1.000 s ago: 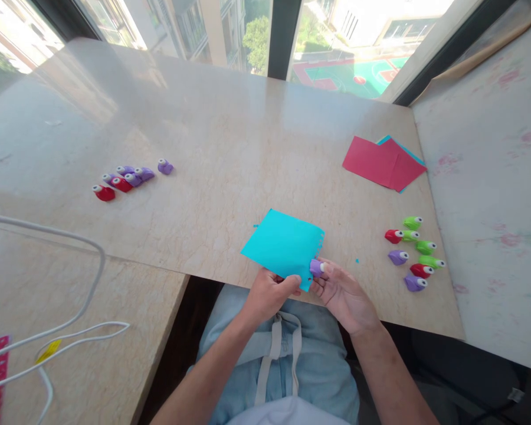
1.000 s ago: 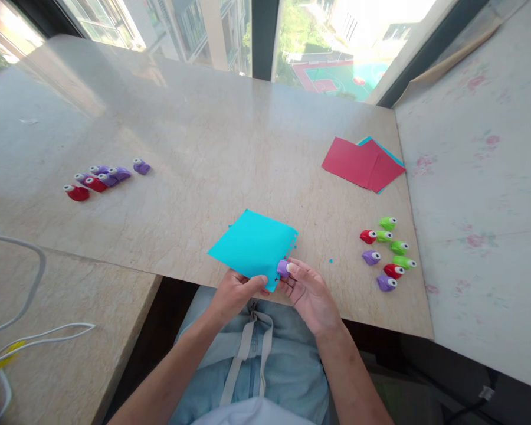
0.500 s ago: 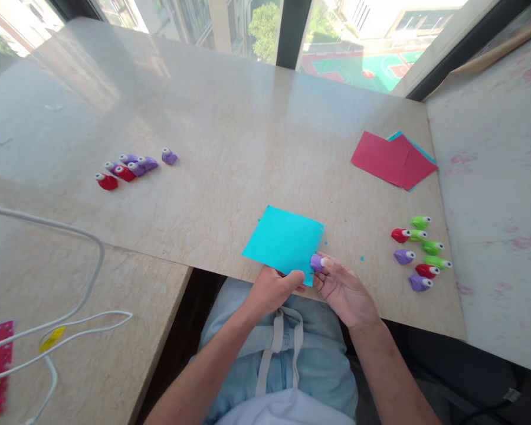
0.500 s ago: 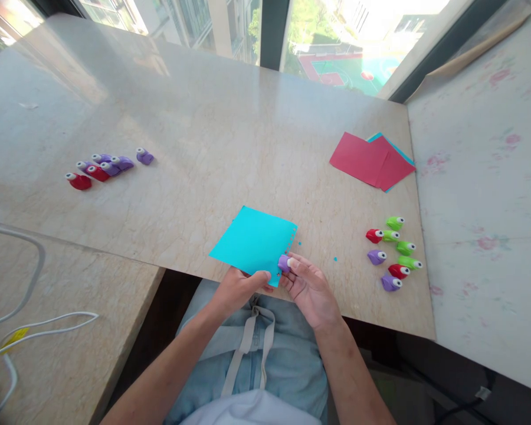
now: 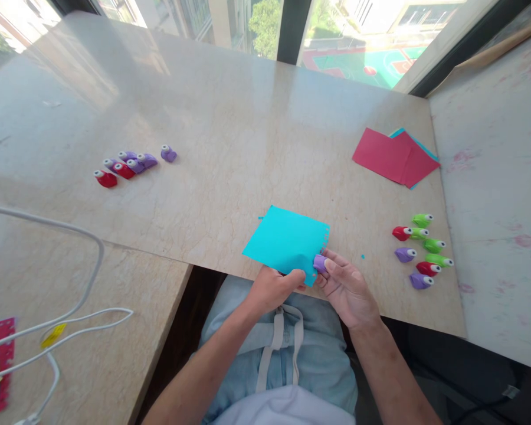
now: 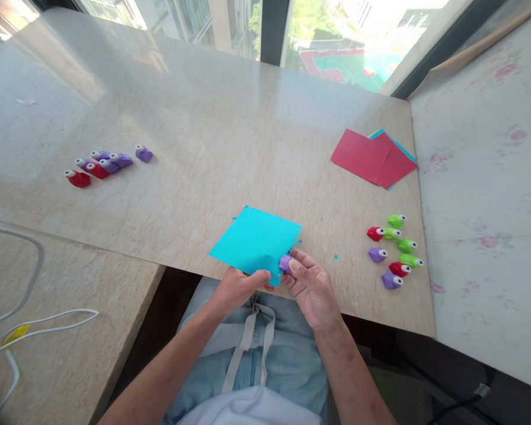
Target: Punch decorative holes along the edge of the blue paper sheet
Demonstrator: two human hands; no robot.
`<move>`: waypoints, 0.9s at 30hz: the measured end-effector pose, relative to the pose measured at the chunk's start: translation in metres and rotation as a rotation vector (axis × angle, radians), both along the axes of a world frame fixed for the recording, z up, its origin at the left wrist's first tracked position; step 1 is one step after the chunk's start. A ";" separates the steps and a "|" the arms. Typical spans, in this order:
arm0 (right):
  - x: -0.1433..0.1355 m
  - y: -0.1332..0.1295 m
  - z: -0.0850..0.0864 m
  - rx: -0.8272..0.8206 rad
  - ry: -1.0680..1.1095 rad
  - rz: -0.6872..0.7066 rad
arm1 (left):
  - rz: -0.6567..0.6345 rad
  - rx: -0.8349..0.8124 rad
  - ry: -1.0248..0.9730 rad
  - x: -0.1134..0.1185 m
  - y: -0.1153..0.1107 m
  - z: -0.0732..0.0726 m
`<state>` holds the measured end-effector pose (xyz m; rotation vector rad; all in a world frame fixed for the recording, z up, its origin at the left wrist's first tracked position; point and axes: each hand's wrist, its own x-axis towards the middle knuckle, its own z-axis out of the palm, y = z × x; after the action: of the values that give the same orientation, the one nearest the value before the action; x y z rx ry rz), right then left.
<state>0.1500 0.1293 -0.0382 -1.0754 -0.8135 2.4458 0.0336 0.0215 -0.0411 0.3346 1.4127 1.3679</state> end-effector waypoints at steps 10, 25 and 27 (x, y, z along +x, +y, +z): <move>-0.002 -0.003 -0.006 -0.004 -0.063 -0.062 | -0.022 -0.010 0.056 0.004 -0.001 -0.003; -0.004 0.001 -0.007 -0.026 -0.037 -0.011 | -0.053 -0.070 0.062 0.005 -0.004 -0.009; -0.003 0.004 -0.008 -0.049 -0.032 0.008 | -0.051 -0.084 0.061 0.004 -0.004 -0.009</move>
<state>0.1470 0.1331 -0.0460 -1.1340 -0.7730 2.4731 0.0380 0.0174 -0.0501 0.3569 1.4976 1.2622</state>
